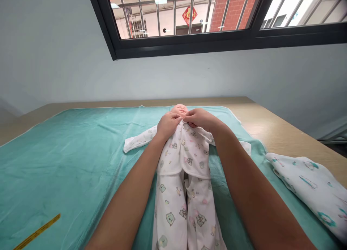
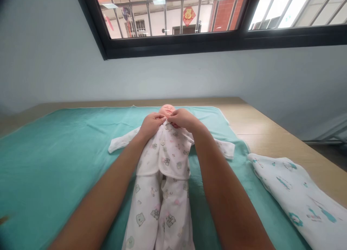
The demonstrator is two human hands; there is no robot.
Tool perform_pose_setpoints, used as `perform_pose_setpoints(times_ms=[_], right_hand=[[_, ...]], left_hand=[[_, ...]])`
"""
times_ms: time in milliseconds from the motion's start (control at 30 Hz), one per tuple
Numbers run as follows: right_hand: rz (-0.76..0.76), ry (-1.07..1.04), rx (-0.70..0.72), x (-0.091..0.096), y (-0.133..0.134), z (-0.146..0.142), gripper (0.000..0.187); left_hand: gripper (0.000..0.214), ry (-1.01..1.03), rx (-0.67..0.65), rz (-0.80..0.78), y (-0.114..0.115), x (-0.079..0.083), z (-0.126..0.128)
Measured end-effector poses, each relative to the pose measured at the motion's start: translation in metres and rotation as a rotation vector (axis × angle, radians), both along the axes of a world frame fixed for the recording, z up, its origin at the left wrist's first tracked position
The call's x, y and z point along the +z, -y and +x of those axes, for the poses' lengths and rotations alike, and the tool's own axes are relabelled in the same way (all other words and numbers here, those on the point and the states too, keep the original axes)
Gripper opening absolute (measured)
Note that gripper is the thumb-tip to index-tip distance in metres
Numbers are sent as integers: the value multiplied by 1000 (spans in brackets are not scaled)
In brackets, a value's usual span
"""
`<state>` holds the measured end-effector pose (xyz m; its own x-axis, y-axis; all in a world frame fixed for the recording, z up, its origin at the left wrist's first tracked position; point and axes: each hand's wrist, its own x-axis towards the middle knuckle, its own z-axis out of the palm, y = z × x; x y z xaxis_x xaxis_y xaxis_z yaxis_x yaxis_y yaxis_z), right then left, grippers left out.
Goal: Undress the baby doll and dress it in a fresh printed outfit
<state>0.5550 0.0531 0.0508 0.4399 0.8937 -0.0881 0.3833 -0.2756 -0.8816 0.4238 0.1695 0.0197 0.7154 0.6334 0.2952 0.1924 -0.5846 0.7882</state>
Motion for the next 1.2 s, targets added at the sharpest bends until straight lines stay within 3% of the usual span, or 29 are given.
perform_pose_setpoints(times_ms=[267, 533, 700, 900, 1200], right_hand=[[96, -121, -113, 0, -5, -8, 15], [160, -163, -109, 2, -3, -12, 11], [180, -132, -104, 3, -3, -14, 12], [160, -121, -144, 1, -6, -13, 15], [84, -144, -131, -6, -8, -7, 18]], left_hand=[[26, -41, -48, 76, -2, 5, -3], [21, -34, -21, 32, -1, 3, -3], [19, 3, 6, 105, 0, 1, -2], [19, 31, -21, 135, 1, 2, -3], [15, 21, -52, 31, 0, 4, -6]])
